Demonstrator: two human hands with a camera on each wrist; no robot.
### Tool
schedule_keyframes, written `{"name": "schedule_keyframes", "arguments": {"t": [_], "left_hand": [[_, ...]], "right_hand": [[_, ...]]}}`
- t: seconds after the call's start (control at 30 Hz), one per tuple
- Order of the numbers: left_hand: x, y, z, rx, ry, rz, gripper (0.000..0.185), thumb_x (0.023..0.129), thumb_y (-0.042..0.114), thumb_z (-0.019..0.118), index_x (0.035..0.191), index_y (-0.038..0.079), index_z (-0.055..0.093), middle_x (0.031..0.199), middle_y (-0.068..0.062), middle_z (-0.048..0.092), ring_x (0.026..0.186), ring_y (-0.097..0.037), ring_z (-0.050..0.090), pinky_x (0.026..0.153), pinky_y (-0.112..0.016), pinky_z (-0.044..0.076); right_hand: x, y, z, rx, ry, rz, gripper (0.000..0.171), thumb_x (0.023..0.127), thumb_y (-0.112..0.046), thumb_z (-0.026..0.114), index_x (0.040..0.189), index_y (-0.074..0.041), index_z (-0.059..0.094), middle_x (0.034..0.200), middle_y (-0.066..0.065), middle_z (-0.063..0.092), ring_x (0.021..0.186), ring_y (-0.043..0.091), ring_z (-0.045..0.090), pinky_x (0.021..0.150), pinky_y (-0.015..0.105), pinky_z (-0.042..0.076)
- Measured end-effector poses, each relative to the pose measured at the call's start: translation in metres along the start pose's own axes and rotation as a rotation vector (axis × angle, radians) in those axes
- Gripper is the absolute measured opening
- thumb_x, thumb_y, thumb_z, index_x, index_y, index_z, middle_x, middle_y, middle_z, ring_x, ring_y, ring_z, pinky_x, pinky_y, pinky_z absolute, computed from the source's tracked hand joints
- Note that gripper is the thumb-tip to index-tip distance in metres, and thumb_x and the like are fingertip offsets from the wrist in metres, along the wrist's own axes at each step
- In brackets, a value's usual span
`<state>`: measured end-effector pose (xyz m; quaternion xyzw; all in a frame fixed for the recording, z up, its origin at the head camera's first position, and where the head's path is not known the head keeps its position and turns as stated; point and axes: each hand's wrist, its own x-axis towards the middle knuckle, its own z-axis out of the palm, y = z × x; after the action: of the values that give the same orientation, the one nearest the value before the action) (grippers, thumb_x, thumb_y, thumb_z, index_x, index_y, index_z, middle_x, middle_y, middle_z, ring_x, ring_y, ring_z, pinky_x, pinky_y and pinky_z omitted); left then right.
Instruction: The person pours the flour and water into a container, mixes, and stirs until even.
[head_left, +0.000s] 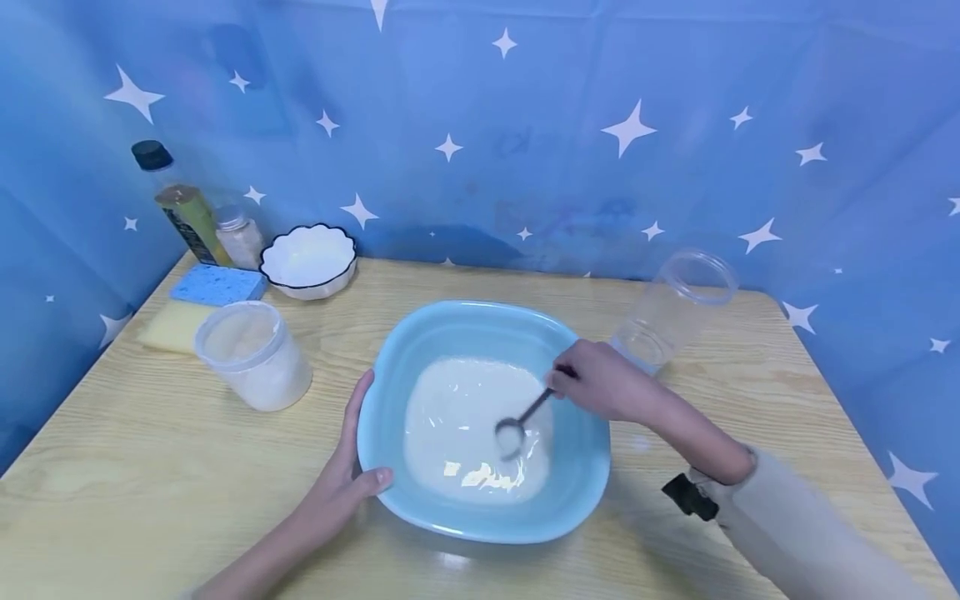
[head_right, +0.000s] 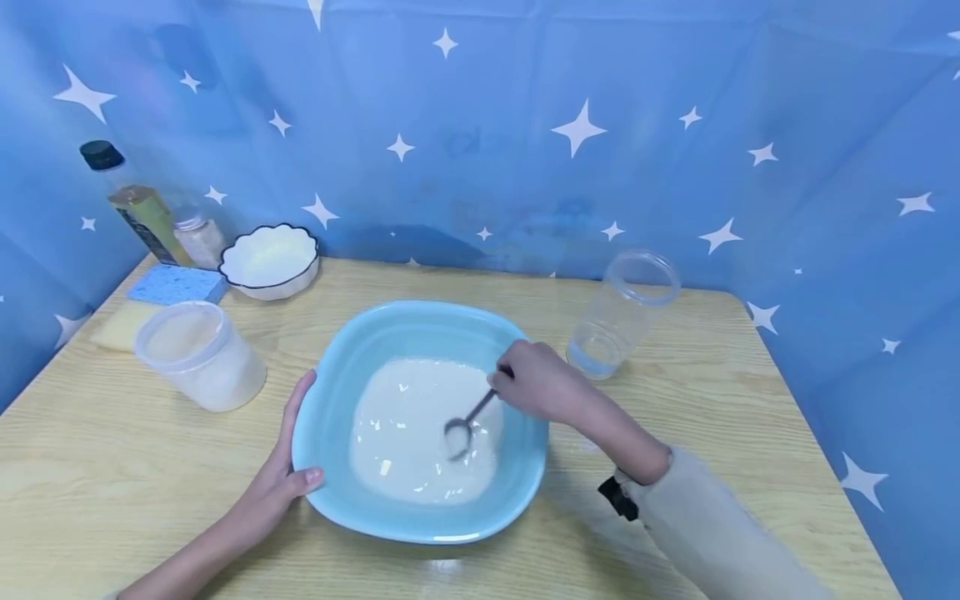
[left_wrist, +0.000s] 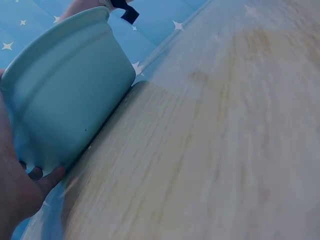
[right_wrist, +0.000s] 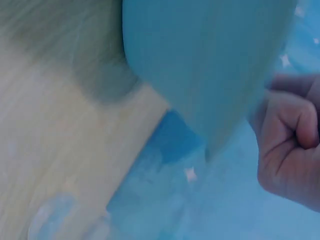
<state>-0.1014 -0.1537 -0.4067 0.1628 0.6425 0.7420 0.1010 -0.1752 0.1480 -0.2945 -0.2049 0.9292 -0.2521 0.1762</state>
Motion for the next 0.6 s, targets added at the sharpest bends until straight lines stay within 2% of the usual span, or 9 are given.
{"name": "schedule_keyframes", "arguments": {"t": [0.07, 0.13, 0.23, 0.33, 0.47, 0.6], "left_hand": [[0.0, 0.0, 0.0, 0.001, -0.001, 0.003, 0.091, 0.082, 0.005, 0.054, 0.149, 0.035, -0.001, 0.153, -0.007, 0.006, 0.125, -0.046, 0.03, 0.077, -0.041, 0.054], [0.001, -0.001, 0.001, 0.008, 0.002, 0.012, 0.091, 0.081, 0.006, 0.054, 0.149, 0.034, -0.001, 0.153, -0.007, 0.006, 0.126, -0.046, 0.03, 0.078, -0.04, 0.054], [0.001, -0.001, 0.001, 0.016, -0.002, 0.033, 0.092, 0.081, 0.006, 0.055, 0.149, 0.033, -0.001, 0.153, -0.008, 0.007, 0.126, -0.045, 0.03, 0.08, -0.04, 0.053], [0.001, 0.0, 0.001, 0.021, -0.003, 0.049, 0.092, 0.081, 0.006, 0.054, 0.149, 0.031, -0.001, 0.153, -0.008, 0.007, 0.126, -0.044, 0.03, 0.081, -0.04, 0.053], [0.0, 0.001, 0.002, 0.024, -0.001, 0.042, 0.091, 0.081, 0.005, 0.053, 0.149, 0.031, -0.001, 0.152, -0.009, 0.007, 0.125, -0.045, 0.03, 0.08, -0.04, 0.053], [0.0, 0.001, 0.003, 0.026, 0.001, 0.026, 0.091, 0.081, 0.005, 0.052, 0.149, 0.032, -0.001, 0.152, -0.009, 0.007, 0.124, -0.046, 0.031, 0.079, -0.04, 0.053]], "right_hand": [[0.006, -0.006, 0.008, 0.004, 0.042, -0.02, 0.026, 0.091, -0.009, 0.052, 0.07, -0.005, 0.065, 0.052, -0.003, 0.045, 0.045, 0.008, 0.035, 0.042, 0.023, 0.033], [0.011, -0.014, 0.018, 0.028, 0.045, -0.057, 0.024, 0.091, -0.009, 0.052, 0.072, -0.004, 0.067, 0.053, -0.003, 0.047, 0.046, 0.008, 0.037, 0.044, 0.023, 0.035], [0.012, -0.024, 0.029, 0.046, -0.004, -0.107, 0.025, 0.09, -0.01, 0.052, 0.07, -0.005, 0.066, 0.052, -0.006, 0.044, 0.047, 0.007, 0.036, 0.045, 0.021, 0.034], [0.007, -0.028, 0.033, 0.053, -0.075, -0.121, 0.028, 0.09, -0.01, 0.053, 0.064, -0.007, 0.063, 0.05, -0.007, 0.038, 0.046, 0.005, 0.033, 0.045, 0.019, 0.031], [-0.003, -0.025, 0.022, 0.027, -0.153, -0.118, 0.03, 0.089, -0.008, 0.053, 0.061, -0.008, 0.061, 0.051, -0.008, 0.04, 0.045, 0.004, 0.033, 0.045, 0.018, 0.032], [-0.011, -0.021, 0.001, -0.079, -0.188, -0.122, 0.031, 0.087, -0.006, 0.055, 0.057, -0.011, 0.056, 0.05, -0.008, 0.037, 0.044, 0.004, 0.031, 0.044, 0.017, 0.032]]}}
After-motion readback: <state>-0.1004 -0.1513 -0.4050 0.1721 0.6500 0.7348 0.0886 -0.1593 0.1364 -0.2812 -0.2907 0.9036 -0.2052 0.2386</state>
